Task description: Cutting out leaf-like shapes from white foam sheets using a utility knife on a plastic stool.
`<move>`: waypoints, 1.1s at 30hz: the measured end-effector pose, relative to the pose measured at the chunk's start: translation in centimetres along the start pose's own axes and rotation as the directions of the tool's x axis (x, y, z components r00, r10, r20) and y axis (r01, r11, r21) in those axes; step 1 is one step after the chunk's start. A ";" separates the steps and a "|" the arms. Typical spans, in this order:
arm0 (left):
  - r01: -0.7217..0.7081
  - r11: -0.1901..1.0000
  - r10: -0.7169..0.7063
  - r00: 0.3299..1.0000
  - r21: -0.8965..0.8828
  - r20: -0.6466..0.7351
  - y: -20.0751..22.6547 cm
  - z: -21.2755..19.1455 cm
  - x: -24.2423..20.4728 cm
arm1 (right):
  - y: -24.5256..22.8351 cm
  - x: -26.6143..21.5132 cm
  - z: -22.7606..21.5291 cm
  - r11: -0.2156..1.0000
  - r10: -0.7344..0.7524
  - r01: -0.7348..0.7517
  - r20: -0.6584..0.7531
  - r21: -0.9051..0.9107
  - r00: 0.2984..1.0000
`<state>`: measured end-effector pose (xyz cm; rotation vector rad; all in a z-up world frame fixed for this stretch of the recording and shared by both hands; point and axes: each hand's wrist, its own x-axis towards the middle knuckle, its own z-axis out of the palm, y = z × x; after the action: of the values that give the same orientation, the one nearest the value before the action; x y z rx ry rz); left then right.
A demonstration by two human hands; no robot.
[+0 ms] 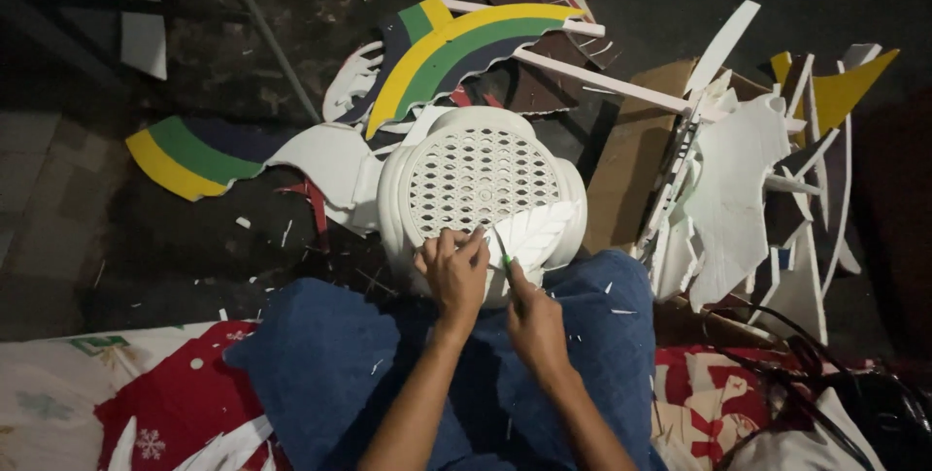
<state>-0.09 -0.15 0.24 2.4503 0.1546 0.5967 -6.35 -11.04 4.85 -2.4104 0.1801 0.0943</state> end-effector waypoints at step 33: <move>0.020 0.998 -0.025 0.994 -0.051 -0.102 0.7 -0.2 0.3 | 0.1 -0.8 1.1 0.996 0.089 -0.088 0.043 -0.017 0.995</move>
<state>0.10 -0.52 0.88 2.3676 0.2064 0.7087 -7.13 -10.28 4.05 -2.4131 0.2673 0.1896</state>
